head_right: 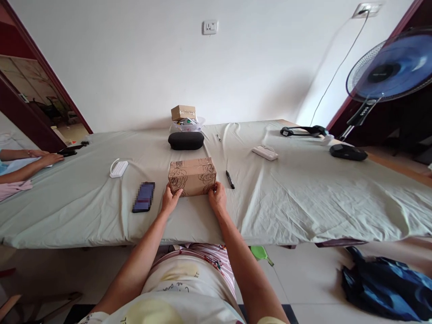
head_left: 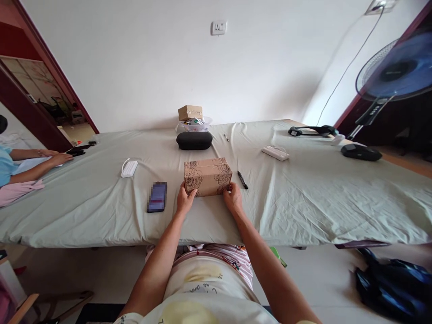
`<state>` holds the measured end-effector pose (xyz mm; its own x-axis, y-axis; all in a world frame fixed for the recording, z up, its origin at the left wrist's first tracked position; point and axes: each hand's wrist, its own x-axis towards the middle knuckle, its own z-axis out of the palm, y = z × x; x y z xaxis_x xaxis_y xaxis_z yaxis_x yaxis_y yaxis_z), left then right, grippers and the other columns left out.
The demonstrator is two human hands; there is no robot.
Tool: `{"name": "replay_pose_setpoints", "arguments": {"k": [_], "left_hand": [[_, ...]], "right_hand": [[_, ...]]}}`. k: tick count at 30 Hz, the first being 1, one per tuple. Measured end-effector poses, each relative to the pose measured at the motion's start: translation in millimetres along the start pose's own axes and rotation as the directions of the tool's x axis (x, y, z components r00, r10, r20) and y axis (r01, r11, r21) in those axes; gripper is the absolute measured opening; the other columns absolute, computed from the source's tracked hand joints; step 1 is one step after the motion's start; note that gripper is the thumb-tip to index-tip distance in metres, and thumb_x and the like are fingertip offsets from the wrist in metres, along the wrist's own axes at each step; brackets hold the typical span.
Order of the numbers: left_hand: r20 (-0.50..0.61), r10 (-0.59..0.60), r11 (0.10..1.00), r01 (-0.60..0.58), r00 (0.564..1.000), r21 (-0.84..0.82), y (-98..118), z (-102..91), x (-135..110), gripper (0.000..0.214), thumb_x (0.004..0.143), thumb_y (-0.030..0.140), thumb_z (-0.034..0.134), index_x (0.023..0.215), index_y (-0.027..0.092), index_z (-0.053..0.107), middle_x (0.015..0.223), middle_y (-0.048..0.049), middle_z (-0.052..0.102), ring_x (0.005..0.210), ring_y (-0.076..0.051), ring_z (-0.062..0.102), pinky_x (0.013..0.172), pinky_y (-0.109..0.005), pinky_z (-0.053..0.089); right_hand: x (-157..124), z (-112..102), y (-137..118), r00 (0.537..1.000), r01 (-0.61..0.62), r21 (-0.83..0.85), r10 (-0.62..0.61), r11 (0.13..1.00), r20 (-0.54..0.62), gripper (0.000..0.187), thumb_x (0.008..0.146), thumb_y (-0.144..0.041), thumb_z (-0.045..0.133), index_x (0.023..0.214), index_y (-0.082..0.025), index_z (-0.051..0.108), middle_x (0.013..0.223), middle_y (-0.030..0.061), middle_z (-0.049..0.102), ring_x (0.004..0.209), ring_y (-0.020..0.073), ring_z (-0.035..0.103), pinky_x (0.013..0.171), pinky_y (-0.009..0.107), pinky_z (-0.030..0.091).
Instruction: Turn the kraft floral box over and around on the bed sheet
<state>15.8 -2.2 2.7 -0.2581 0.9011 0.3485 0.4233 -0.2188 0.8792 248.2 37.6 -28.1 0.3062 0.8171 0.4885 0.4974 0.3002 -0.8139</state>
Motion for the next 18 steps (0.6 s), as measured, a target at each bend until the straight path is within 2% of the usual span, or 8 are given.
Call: {"name": "replay_pose_setpoints", "arguments": {"k": [18], "left_hand": [[0.009, 0.019, 0.999, -0.020, 1.000, 0.029, -4.3, -3.4, 3.4, 0.055, 0.087, 0.039, 0.069, 0.134, 0.018, 0.051, 0.127, -0.0157, 0.069, 0.119, -0.028, 0.067, 0.101, -0.039, 0.052]], "right_hand": [[0.5, -0.4, -8.0, 0.998, -0.018, -0.076, 0.022, 0.997, 0.052, 0.037, 0.073, -0.024, 0.048, 0.110, -0.022, 0.056, 0.101, 0.0127, 0.066, 0.098, 0.0305, 0.063, 0.090, 0.049, 0.052]]}}
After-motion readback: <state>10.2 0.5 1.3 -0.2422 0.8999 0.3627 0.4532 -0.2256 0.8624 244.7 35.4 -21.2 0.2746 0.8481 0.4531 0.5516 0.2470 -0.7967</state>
